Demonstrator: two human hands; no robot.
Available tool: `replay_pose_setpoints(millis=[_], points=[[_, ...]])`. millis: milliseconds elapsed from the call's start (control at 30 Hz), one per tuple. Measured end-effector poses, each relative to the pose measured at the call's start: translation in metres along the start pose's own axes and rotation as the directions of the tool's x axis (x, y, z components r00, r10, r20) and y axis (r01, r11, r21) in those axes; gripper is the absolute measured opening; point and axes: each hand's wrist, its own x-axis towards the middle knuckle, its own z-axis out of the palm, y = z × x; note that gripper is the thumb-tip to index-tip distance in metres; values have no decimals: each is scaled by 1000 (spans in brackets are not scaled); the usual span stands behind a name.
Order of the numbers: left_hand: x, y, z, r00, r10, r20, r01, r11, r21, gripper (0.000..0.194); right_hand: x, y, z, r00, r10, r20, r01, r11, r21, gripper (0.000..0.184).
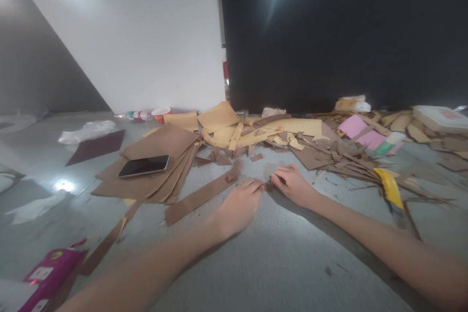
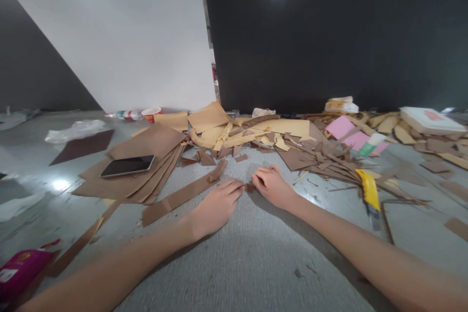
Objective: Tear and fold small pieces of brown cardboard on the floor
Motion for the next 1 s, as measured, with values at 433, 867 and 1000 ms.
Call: replay_pose_setpoints(millis=[433, 867, 1000], points=[[-1, 4, -5, 998, -62, 3, 62, 998, 1, 42, -1, -3, -3, 997, 73, -32, -74, 997, -15, 41], [-1, 3, -7, 994, -104, 35, 105, 994, -17, 48, -1, -11, -4, 988, 142, -59, -144, 989, -38, 30], [-1, 3, -6, 992, -123, 36, 124, 992, -37, 47, 0, -9, -2, 984, 170, -45, -170, 985, 0, 30]])
